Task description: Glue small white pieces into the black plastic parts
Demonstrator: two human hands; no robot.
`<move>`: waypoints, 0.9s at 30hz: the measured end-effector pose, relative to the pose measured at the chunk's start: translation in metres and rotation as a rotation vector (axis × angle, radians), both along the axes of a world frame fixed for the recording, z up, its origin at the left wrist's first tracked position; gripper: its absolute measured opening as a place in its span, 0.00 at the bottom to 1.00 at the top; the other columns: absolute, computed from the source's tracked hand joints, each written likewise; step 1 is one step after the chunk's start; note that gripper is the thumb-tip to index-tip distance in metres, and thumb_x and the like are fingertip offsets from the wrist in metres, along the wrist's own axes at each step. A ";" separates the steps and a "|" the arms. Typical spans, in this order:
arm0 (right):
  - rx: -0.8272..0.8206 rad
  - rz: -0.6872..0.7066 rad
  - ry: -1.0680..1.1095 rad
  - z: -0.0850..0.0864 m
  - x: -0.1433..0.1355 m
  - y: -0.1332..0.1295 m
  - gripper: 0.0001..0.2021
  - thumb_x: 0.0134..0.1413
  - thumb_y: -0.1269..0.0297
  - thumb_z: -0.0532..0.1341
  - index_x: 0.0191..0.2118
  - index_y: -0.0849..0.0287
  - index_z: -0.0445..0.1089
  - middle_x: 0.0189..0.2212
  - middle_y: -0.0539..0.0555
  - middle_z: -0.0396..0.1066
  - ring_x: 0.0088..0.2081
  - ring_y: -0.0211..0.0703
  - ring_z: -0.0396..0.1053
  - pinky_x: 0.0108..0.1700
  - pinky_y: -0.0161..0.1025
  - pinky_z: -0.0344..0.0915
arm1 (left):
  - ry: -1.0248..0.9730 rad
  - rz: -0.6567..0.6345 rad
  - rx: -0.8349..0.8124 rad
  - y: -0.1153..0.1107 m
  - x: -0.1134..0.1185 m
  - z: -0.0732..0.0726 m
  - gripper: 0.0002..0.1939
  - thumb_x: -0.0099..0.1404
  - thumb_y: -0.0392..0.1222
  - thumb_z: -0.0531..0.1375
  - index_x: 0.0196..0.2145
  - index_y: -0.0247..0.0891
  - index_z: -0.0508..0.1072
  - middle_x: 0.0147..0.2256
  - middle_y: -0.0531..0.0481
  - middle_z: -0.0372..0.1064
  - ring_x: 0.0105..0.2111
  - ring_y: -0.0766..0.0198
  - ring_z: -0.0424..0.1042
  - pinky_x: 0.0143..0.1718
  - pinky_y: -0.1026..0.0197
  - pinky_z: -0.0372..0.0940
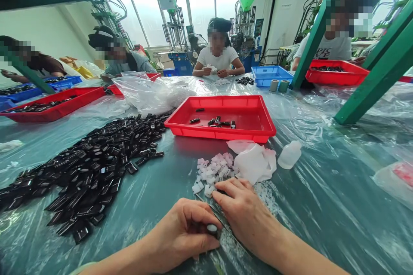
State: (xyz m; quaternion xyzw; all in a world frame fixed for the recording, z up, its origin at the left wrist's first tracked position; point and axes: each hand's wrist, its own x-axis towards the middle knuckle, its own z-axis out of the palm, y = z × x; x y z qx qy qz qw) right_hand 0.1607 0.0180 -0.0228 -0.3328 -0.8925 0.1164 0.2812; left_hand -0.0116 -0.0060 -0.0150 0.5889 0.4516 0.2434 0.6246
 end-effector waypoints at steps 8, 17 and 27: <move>0.001 -0.067 0.136 -0.011 0.004 0.005 0.10 0.56 0.74 0.53 0.27 0.59 0.68 0.29 0.53 0.71 0.31 0.41 0.67 0.34 0.39 0.64 | -0.003 0.022 -0.025 -0.001 0.000 -0.004 0.05 0.48 0.33 0.62 0.25 0.30 0.76 0.25 0.53 0.63 0.15 0.74 0.62 0.15 0.72 0.53; -0.225 -0.122 0.220 0.005 0.013 -0.002 0.07 0.56 0.72 0.53 0.38 0.59 0.67 0.30 0.52 0.68 0.29 0.38 0.67 0.31 0.35 0.66 | 0.008 0.004 0.015 -0.001 0.001 -0.006 0.04 0.48 0.33 0.61 0.24 0.32 0.76 0.24 0.53 0.64 0.16 0.74 0.62 0.16 0.72 0.54; -0.413 0.029 0.466 0.017 0.007 -0.015 0.06 0.53 0.72 0.59 0.31 0.58 0.73 0.27 0.51 0.72 0.28 0.37 0.71 0.30 0.31 0.67 | 0.036 -0.012 0.053 -0.001 0.001 -0.003 0.03 0.49 0.33 0.61 0.24 0.32 0.75 0.23 0.54 0.61 0.17 0.73 0.61 0.18 0.71 0.53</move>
